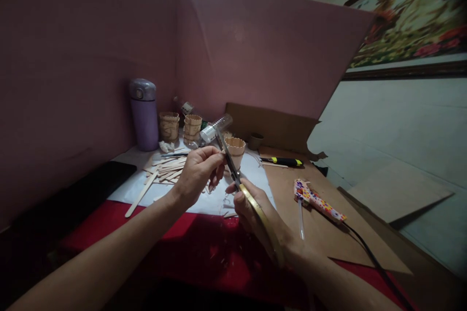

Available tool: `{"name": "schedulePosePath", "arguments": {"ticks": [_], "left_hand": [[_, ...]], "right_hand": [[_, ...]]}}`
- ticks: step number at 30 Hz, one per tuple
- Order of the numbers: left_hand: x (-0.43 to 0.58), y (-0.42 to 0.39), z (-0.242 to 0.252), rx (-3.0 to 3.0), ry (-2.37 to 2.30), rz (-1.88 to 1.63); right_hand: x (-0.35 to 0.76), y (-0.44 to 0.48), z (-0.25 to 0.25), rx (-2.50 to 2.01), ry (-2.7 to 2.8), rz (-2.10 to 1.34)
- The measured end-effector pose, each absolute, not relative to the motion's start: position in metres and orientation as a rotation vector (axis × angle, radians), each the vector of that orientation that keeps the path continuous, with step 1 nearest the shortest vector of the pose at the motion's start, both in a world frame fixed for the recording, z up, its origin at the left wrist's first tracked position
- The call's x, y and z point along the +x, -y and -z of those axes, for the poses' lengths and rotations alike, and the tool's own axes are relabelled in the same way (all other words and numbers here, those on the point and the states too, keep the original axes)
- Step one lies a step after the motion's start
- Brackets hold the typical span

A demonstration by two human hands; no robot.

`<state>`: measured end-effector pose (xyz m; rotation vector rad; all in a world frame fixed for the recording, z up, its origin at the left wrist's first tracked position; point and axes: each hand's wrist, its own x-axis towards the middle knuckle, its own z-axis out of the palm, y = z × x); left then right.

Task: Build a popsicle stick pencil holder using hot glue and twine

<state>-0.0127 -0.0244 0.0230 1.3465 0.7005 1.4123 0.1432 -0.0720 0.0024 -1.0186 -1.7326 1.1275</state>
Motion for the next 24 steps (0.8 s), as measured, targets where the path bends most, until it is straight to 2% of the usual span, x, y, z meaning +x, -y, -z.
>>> {"name": "schedulePosePath", "arguments": {"ticks": [16, 24], "left_hand": [[-0.0121, 0.023, -0.0231, 1.296, -0.692, -1.4], [-0.0081, 0.026, -0.0247, 1.307, -0.698, -1.385]], "right_hand": [[0.1425, 0.0765, -0.0061, -1.021, 1.678, -1.238], [0.1417, 0.076, -0.0033, -1.054, 1.693, -1.132]]}}
